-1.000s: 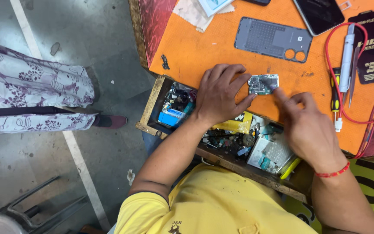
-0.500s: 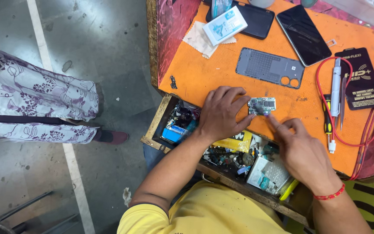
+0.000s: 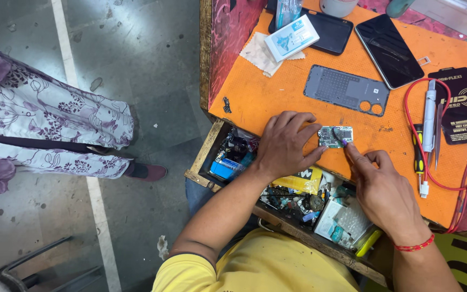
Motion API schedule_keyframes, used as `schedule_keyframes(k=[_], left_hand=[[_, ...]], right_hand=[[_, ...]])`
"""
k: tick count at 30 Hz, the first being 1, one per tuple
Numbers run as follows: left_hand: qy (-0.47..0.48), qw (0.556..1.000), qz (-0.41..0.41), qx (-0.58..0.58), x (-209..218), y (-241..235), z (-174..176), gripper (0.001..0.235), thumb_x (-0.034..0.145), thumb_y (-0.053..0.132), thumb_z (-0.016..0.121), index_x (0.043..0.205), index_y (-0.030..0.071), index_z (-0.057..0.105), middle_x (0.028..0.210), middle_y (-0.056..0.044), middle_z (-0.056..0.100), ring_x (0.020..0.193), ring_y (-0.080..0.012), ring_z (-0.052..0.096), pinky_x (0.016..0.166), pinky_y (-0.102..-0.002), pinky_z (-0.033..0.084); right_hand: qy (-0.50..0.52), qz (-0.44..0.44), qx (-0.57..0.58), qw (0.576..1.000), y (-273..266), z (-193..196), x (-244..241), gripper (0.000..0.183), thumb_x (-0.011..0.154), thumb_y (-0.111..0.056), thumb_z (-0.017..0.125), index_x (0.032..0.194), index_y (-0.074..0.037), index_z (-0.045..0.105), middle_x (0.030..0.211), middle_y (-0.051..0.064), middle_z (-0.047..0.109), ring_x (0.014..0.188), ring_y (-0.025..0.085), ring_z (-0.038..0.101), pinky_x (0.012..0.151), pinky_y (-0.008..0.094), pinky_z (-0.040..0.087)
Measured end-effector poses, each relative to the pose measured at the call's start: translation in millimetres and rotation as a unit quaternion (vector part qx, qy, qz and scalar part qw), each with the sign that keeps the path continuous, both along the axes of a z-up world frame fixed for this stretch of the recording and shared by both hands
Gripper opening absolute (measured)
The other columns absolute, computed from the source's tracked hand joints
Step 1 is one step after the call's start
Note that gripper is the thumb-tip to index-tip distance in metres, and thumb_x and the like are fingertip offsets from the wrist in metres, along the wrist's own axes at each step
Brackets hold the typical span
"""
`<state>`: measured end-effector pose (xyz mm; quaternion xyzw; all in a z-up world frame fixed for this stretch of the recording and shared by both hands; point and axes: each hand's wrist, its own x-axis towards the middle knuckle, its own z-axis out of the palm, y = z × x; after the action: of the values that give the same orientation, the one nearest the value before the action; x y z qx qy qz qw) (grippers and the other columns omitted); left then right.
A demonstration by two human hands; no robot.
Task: The person works at a cluttered workbench, using a small tool to probe a circuit board and then handling a disassembled smartphone. They use a screwdriver to remove screws from the phone's internal frame and place components on the table.
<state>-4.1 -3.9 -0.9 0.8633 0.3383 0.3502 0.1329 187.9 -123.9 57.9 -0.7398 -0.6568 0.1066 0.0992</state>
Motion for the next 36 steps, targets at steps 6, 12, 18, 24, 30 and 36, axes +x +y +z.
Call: schedule_keyframes(k=[6, 12, 18, 24, 30, 36], left_hand=[[-0.002, 1.000, -0.001, 0.000, 1, 0, -1, 0.046, 0.084, 0.044, 0.077, 0.118, 0.015, 0.070, 0.125, -0.002, 0.061, 0.119, -0.0234, 0.056, 0.100, -0.045, 0.044], [-0.012, 1.000, 0.003, 0.009, 0, 0, 0, 0.045, 0.085, 0.046, 0.076, 0.119, 0.015, 0.069, 0.126, -0.001, 0.061, 0.120, -0.0221, 0.057, 0.101, -0.044, 0.045], [-0.007, 1.000, -0.001, 0.002, -1, -1, 3, 0.050, 0.081, 0.048, 0.078, 0.118, 0.015, 0.070, 0.125, -0.001, 0.061, 0.119, -0.0230, 0.056, 0.100, -0.045, 0.044], [-0.007, 1.000, -0.002, -0.001, -1, -1, 5, 0.049, 0.082, 0.047, 0.078, 0.119, 0.016, 0.070, 0.126, -0.001, 0.061, 0.120, -0.0229, 0.056, 0.100, -0.044, 0.045], [-0.010, 1.000, -0.005, -0.001, -1, 0, 7, 0.046, 0.082, 0.043, 0.077, 0.118, 0.015, 0.070, 0.125, -0.001, 0.062, 0.120, -0.0230, 0.056, 0.099, -0.045, 0.044], [-0.010, 1.000, 0.001, 0.012, 0, 0, 3, 0.046, 0.083, 0.044, 0.076, 0.118, 0.016, 0.069, 0.125, -0.002, 0.061, 0.120, -0.0231, 0.056, 0.101, -0.045, 0.044]], right_hand=[[-0.019, 0.006, -0.021, 1.000, -1, -1, 1, 0.051, 0.096, -0.018, 0.058, 0.146, -0.025, 0.057, 0.109, 0.012, 0.065, 0.074, 0.041, 0.067, 0.064, 0.051, 0.055], [-0.034, -0.013, -0.008, 0.999, -2, -1, -1, 0.046, 0.100, -0.020, 0.058, 0.146, -0.022, 0.057, 0.114, 0.015, 0.063, 0.075, 0.041, 0.068, 0.063, 0.051, 0.056], [-0.029, 0.056, -0.047, 0.997, -2, 5, -5, 0.061, 0.089, -0.011, 0.057, 0.148, -0.025, 0.054, 0.113, 0.014, 0.065, 0.070, 0.039, 0.069, 0.063, 0.051, 0.058], [0.035, 0.096, -0.017, 0.995, 4, 9, -2, 0.065, 0.085, -0.009, 0.057, 0.148, -0.021, 0.054, 0.108, 0.013, 0.064, 0.076, 0.039, 0.068, 0.065, 0.050, 0.056], [-0.051, 0.043, -0.055, 0.996, 8, 7, 0, 0.070, 0.084, -0.009, 0.058, 0.153, -0.022, 0.051, 0.117, 0.015, 0.061, 0.076, 0.040, 0.068, 0.063, 0.050, 0.058], [-0.016, -0.009, -0.005, 1.000, 5, 4, 2, 0.051, 0.094, -0.017, 0.058, 0.145, -0.022, 0.057, 0.112, 0.014, 0.065, 0.075, 0.042, 0.068, 0.063, 0.051, 0.056]])
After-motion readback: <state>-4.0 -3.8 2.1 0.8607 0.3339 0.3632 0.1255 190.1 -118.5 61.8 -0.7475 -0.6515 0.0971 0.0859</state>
